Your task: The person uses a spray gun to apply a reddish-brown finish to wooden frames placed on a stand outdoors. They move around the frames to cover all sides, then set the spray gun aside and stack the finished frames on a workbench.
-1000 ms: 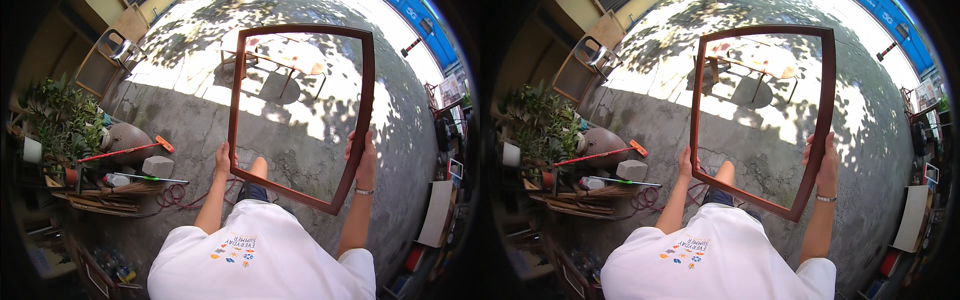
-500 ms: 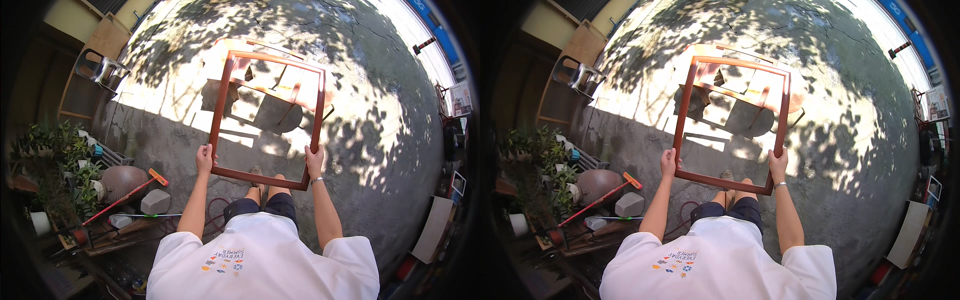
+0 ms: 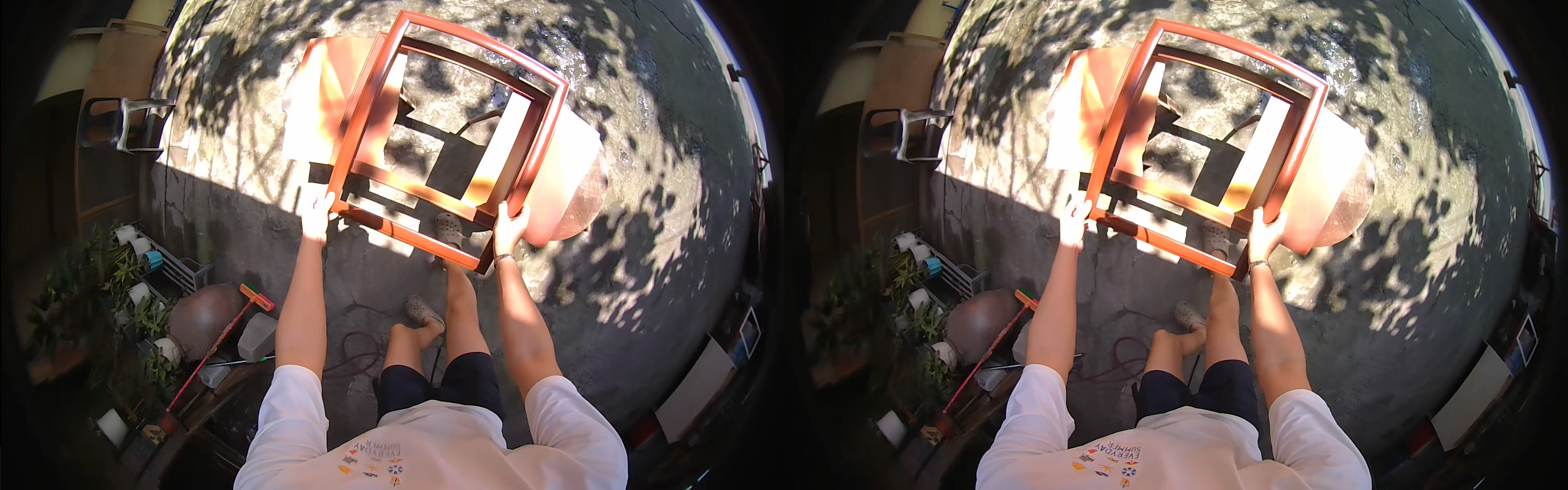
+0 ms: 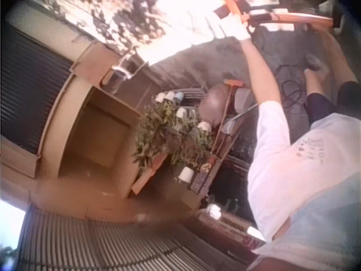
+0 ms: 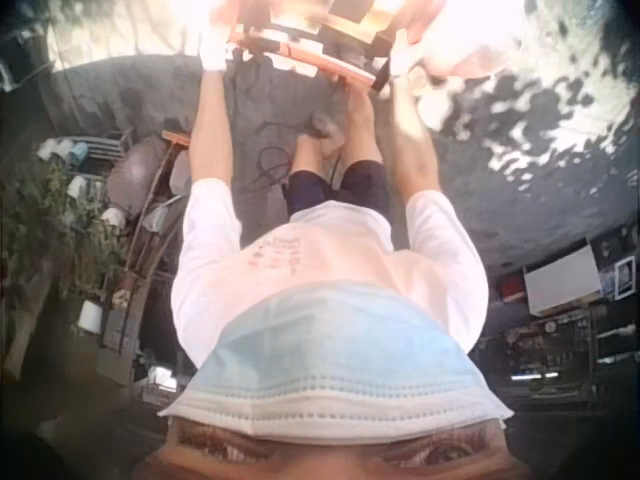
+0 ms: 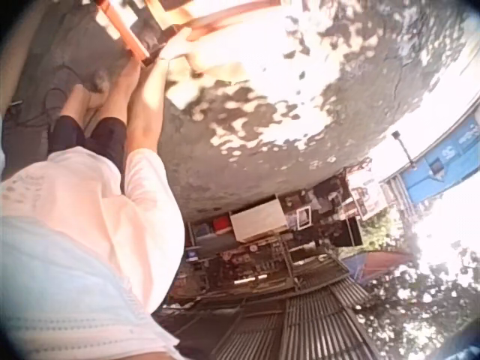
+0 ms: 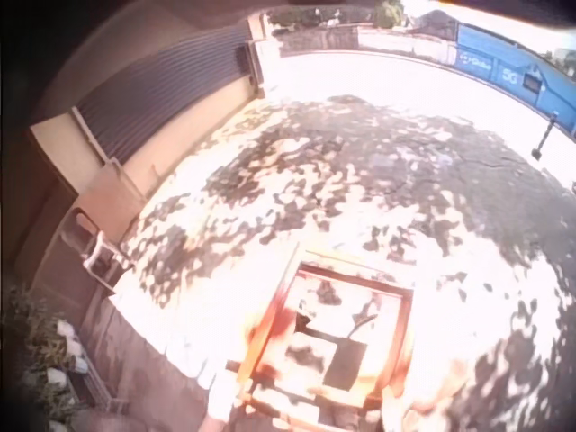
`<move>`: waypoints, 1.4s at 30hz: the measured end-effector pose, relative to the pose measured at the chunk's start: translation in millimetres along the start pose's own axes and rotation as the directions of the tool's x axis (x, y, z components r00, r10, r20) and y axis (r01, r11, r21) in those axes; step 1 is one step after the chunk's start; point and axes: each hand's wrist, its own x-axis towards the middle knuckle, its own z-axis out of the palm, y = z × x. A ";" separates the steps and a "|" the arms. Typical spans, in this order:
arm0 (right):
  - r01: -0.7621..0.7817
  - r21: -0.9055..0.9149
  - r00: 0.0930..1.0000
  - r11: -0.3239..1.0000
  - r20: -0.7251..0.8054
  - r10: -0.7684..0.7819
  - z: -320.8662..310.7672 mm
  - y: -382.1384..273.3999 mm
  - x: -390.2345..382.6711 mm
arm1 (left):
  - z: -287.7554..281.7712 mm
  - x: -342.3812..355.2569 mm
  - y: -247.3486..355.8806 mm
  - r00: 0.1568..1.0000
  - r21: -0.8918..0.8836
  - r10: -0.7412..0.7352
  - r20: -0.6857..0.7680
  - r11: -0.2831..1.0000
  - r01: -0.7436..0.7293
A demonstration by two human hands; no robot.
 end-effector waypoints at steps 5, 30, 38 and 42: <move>-0.013 -0.268 1.000 0.963 0.022 0.020 34.5 -3.6 22.5 | 8.0 36.6 -32.8 0.970 -0.159 -0.185 -0.159 0.974 0.159; 0.692 -0.283 0.146 0.664 0.956 0.255 -28.5 -76.3 -176.8 | -139.9 -508.0 -287.8 0.700 -0.412 -0.658 -0.276 0.740 0.532; 0.807 -0.193 -0.064 0.558 0.911 0.408 -20.0 -29.3 -362.3 | -223.5 -683.4 -435.0 0.547 -0.690 -0.651 -0.526 0.703 0.172; 0.914 0.285 -0.368 0.290 0.883 0.292 25.2 -14.8 -483.7 | -240.8 -748.4 -446.9 0.425 -0.830 -0.748 -0.509 0.558 -0.012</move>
